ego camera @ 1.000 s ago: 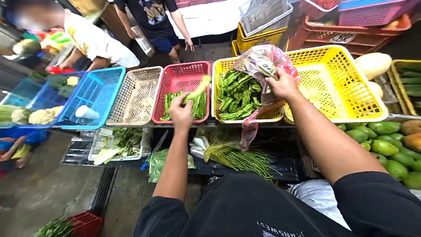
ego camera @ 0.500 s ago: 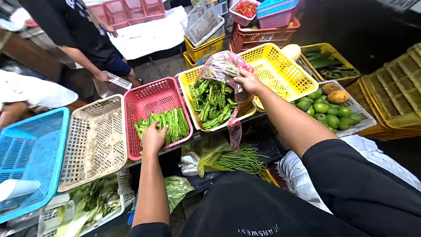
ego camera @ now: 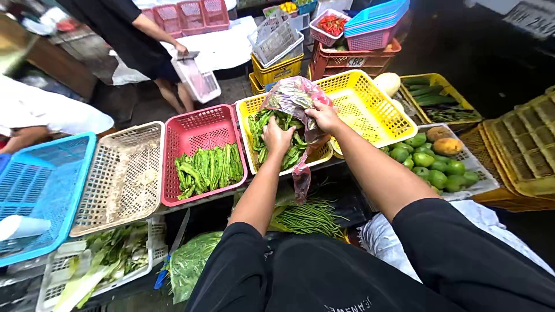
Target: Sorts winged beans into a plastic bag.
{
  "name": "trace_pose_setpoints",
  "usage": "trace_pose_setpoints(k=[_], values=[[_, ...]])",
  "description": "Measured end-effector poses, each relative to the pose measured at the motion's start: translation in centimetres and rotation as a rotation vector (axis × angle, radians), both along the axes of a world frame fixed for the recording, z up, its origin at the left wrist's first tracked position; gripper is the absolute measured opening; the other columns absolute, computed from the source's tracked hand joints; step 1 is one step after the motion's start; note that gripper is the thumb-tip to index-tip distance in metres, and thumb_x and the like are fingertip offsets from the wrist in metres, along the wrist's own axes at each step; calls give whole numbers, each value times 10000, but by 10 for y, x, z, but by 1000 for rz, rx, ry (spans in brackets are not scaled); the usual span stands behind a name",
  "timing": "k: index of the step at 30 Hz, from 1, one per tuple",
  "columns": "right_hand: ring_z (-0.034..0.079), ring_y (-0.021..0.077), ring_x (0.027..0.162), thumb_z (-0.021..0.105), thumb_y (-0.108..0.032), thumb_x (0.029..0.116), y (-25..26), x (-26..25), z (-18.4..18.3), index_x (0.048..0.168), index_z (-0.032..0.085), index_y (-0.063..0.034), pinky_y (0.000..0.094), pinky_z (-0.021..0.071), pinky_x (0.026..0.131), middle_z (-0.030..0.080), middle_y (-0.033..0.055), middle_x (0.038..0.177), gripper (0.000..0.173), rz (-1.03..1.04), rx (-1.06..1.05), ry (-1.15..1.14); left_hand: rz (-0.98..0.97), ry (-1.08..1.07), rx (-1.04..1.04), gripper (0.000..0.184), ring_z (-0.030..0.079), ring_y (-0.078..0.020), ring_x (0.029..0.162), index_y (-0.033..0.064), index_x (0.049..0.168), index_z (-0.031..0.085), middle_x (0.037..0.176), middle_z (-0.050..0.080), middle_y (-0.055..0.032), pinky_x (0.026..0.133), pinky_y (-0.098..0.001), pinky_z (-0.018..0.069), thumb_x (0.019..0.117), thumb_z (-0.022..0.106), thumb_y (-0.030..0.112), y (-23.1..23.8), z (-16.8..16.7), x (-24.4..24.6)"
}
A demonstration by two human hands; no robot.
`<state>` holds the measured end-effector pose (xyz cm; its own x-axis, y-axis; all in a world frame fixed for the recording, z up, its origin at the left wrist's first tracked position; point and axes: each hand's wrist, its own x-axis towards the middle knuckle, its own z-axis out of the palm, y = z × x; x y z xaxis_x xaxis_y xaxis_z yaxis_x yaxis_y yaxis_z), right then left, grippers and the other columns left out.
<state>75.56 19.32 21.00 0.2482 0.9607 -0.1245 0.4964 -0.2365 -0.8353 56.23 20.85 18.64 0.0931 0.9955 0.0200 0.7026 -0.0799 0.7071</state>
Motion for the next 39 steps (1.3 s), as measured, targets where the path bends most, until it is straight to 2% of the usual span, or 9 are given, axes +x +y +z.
trace_pose_setpoints(k=[4,10,16,22,24,27,33,36,39], values=[[575,309,1320,574,-399,1037,-2,3,-3,1502,523,-184,608,428,1112,622,150,1400,515,46,18,35,-47,-50,-32,511,642,-348,1174,122,1385,601,1224,696,-159,1021,-606,483,897,698,237,-5,14,-26],[557,329,1345,568,-434,1039,-4,9,-4,1545,474,-196,633,407,1120,606,140,1432,567,94,22,-26,-93,-194,-116,344,698,-261,1049,61,1256,660,1132,718,-149,944,-532,558,930,706,159,-17,31,-96],[553,381,1340,549,-456,1043,-5,6,-9,1551,467,-232,683,398,1100,598,176,1430,561,110,43,-72,76,-477,-2,279,703,-206,810,4,1214,617,1039,709,-124,742,-397,621,954,667,90,-55,55,-191],[561,387,1323,563,-456,1035,-8,3,-8,1529,495,-234,709,392,1080,605,189,1412,546,63,60,-58,379,-411,380,397,710,-190,872,7,1275,559,1078,691,-120,790,-400,628,944,710,165,-57,69,-293],[572,372,1311,563,-423,1042,-11,-1,-5,1509,516,-231,686,409,1078,613,186,1398,507,47,65,-37,483,-55,175,547,694,-294,1052,-2,1391,512,1182,679,-195,939,-508,579,944,708,246,-66,59,-321],[578,357,1303,553,-381,1055,-13,-7,1,1499,528,-203,665,415,1080,614,187,1393,479,19,65,-14,452,320,-181,489,658,-509,1076,64,1408,544,1161,677,-295,882,-741,497,952,662,195,-89,42,-352],[607,311,1261,554,-353,1052,-11,-11,-4,1482,533,-168,608,459,1067,618,179,1376,468,-30,85,38,584,118,-35,440,672,-386,1037,184,1453,548,1158,691,-192,894,-646,517,1030,607,290,-112,61,-376],[623,295,1218,567,-347,1041,-11,-14,-2,1442,563,-155,589,480,1035,636,172,1332,445,-59,87,71,471,184,107,475,594,-385,1274,119,1516,476,1414,591,-204,1046,-634,462,1069,516,274,-88,70,-376],[620,285,1212,573,-343,1036,-10,-19,2,1418,579,-135,574,481,1033,635,172,1325,436,-85,65,84,318,384,-7,522,617,-460,1196,81,1474,514,1379,581,-262,957,-678,498,1039,570,363,-62,53,-373]])
